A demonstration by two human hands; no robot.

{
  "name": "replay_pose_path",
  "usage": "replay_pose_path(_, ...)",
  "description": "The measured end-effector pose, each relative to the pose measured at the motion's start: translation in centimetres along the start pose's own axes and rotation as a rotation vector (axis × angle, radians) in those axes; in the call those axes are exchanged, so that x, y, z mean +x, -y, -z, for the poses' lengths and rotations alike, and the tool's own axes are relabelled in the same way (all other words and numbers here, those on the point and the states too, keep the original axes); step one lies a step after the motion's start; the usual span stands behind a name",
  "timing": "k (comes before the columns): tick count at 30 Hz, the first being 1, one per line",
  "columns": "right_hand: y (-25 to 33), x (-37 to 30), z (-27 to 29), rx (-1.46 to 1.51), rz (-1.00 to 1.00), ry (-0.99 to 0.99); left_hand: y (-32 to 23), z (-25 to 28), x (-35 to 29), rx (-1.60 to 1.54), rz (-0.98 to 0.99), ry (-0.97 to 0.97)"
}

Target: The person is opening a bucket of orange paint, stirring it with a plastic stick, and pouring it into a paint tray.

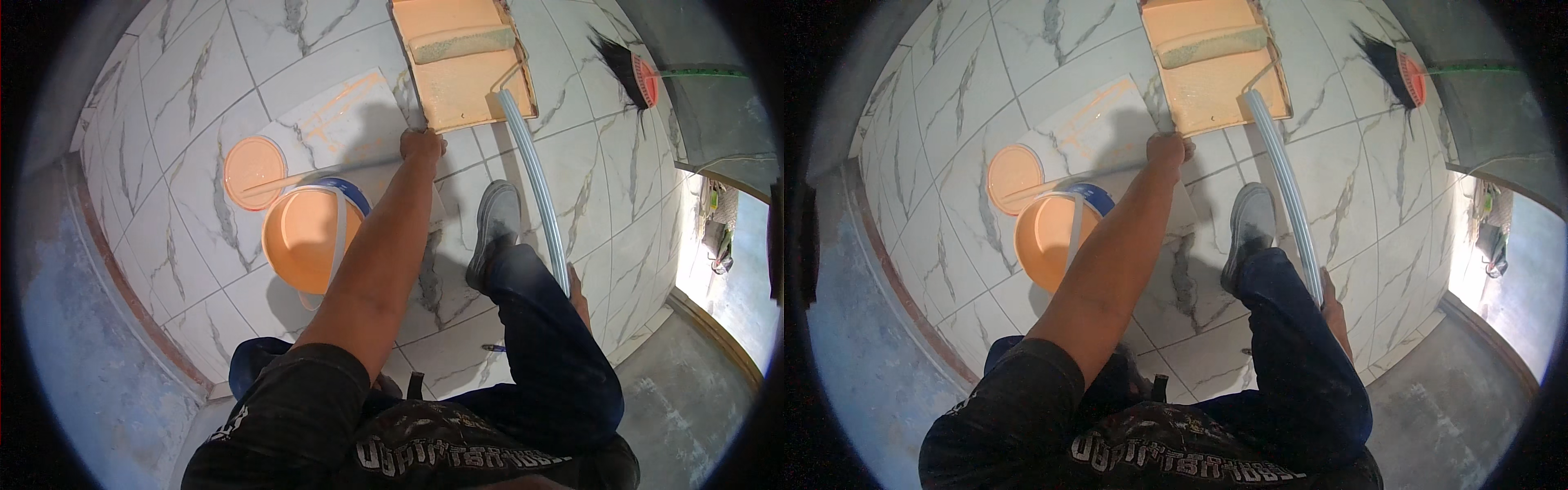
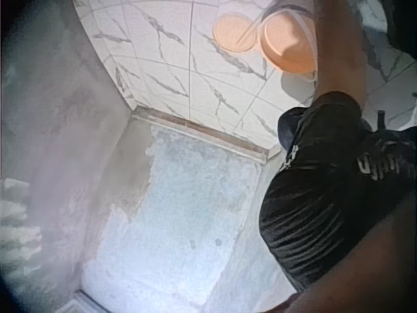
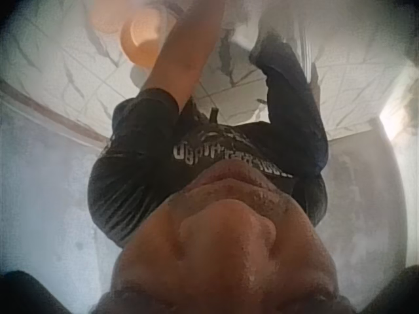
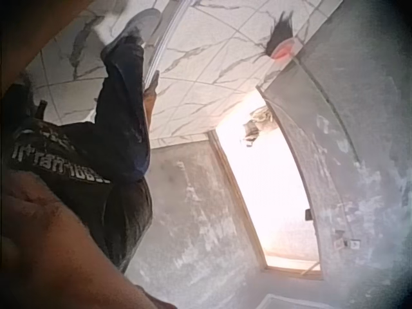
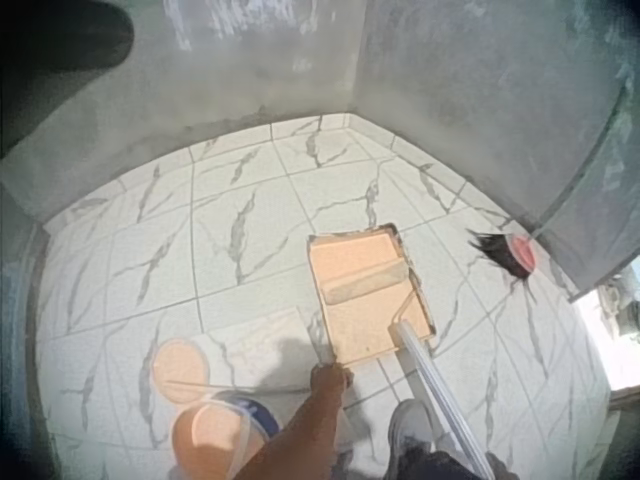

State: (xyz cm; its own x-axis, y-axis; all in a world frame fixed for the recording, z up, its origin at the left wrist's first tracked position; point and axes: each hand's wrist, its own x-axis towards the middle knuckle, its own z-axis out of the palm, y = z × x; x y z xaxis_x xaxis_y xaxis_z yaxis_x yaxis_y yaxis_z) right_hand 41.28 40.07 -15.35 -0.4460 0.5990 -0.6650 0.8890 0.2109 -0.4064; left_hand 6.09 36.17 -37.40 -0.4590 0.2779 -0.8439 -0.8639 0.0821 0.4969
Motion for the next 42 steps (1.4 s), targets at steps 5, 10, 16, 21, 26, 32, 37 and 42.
replay_pose_path(5, 0.1, 0.1, -0.2, 0.01, 0.0, -0.008, -0.8, -0.3, -1.1, -0.088, 0.047, 0.11)
replay_pose_path(10, -0.1, -0.4, -0.3, 0.009, -0.016, -0.012, -0.8, -0.5, -1.5, -0.024, 0.021, -0.013)
replay_pose_path(16, -0.6, 0.1, -0.4, 0.024, 0.0, -0.01, -0.7, -0.8, -2.0, 0.039, -0.019, 0.023)
replay_pose_path(21, -1.0, 0.8, -0.4, 0.049, 0.057, -0.039, -0.1, -1.7, -1.6, -0.004, -0.006, 0.028)
replay_pose_path(26, -2.1, -0.7, -0.5, 0.043, 0.013, -0.042, 0.0, -1.4, -1.1, -0.032, 0.046, 0.039)
replay_pose_path(32, -3.6, -2.8, -0.8, 0.019, -0.071, -0.063, -0.1, -1.4, -0.9, 0.034, 0.056, 0.048)
replay_pose_path(37, -3.1, -3.0, -1.2, -0.029, -0.103, -0.087, 0.2, -1.5, -0.7, 0.058, 0.029, -0.012)
replay_pose_path(42, -2.2, -1.2, -0.7, 0.159, 0.015, -0.06, 0.4, -1.4, -0.5, 0.085, 0.004, 0.002)
